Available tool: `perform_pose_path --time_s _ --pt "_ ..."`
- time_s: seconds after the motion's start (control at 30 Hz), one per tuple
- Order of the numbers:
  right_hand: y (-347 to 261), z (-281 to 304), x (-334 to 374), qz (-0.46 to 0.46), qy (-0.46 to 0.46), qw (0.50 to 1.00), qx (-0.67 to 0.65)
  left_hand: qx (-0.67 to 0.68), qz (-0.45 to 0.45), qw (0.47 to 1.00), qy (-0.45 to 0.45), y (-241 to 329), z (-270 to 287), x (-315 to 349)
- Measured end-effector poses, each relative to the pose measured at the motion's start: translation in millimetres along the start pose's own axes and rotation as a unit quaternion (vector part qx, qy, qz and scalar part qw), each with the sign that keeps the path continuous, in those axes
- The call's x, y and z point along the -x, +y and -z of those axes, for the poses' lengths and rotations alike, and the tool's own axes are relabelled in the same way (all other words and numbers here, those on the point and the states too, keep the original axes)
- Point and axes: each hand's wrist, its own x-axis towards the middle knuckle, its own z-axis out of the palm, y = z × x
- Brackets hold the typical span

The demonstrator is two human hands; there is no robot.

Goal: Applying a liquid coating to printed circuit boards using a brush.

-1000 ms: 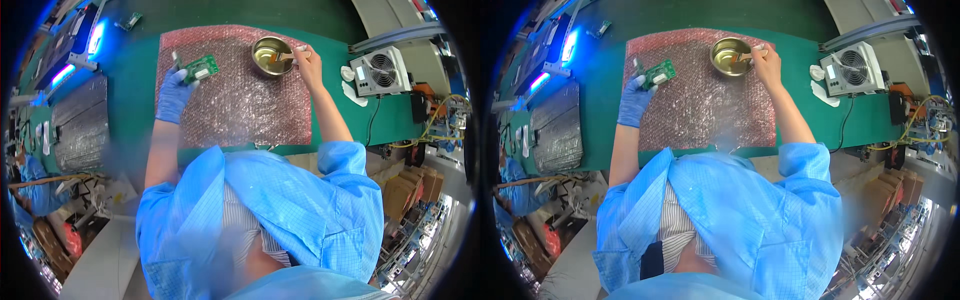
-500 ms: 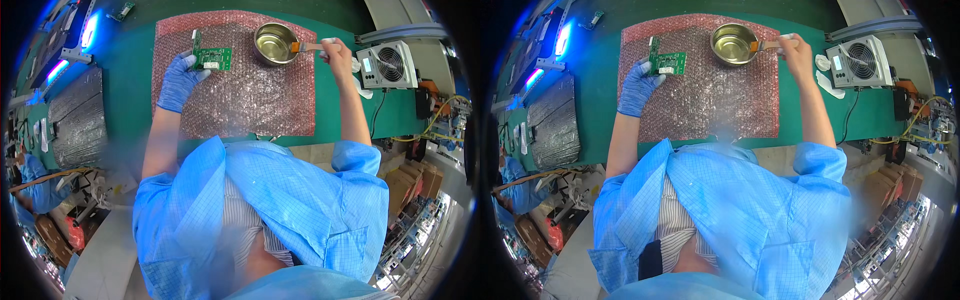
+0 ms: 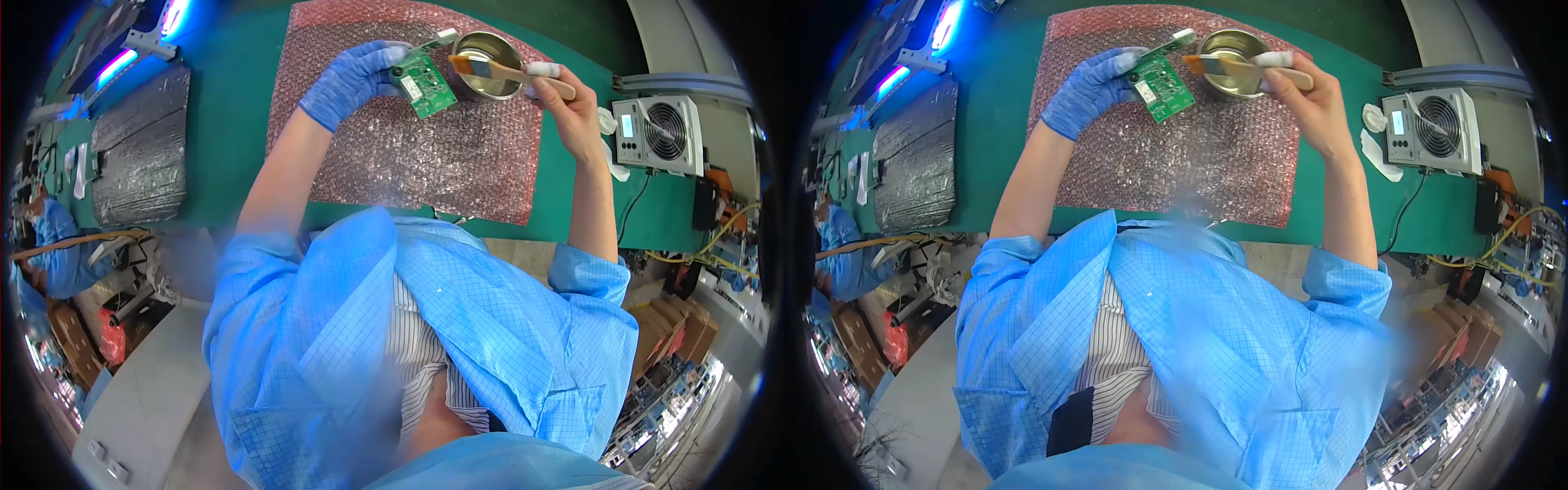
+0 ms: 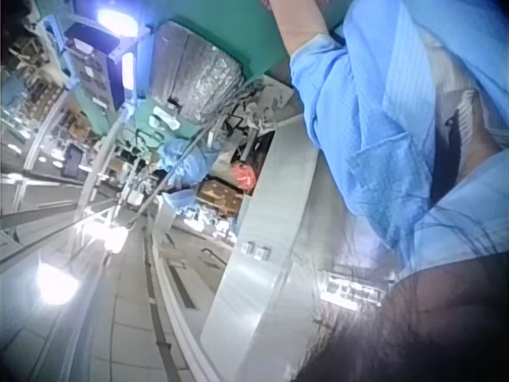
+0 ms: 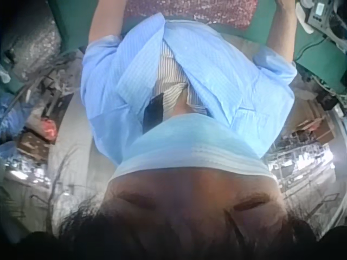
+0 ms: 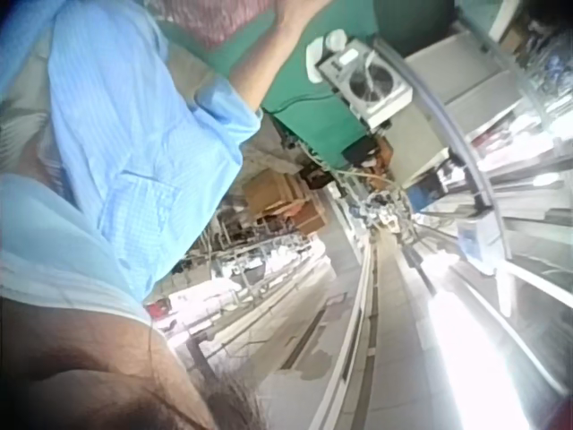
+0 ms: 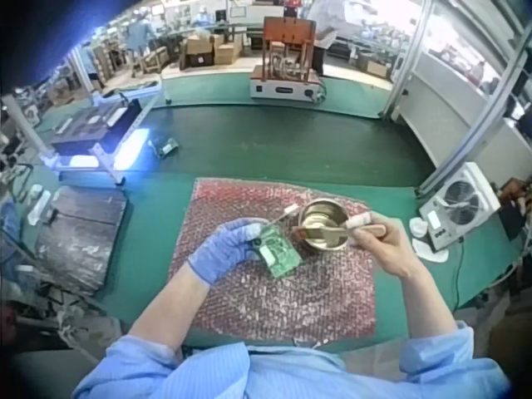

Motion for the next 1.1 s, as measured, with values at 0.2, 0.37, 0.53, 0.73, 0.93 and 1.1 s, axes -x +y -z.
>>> perform_pose_path --time_s 0.2,0.37,0.53,0.73,0.93,1.1 --pt "-2.0 -14.0 -11.4 0.019 -0.072 0.996 0.041 -0.028 0.009 1.0 -0.007 12.0 -15.9 5.1" --pt "-2.6 -19.4 -17.7 0.005 -0.101 0.994 0.033 -0.088 0.021 0.996 -0.016 14.0 -14.7 5.5" --pt "-3.8 -27.6 -19.6 0.002 -0.071 0.995 0.071 -0.145 0.013 0.989 -0.019 19.4 -18.3 5.1" --pt "9.3 -33.6 2.3 -0.074 -0.028 0.997 0.019 -0.089 -0.03 0.995 0.025 10.8 -5.8 2.3" --pt "-1.0 -39.0 6.0 -0.032 0.007 0.999 -0.008 -0.104 -0.029 0.993 0.042 9.3 -2.9 2.5" --pt "2.8 -55.0 -9.7 0.072 -0.006 0.995 0.069 -0.131 -0.021 0.991 0.035 8.5 -6.9 2.6"
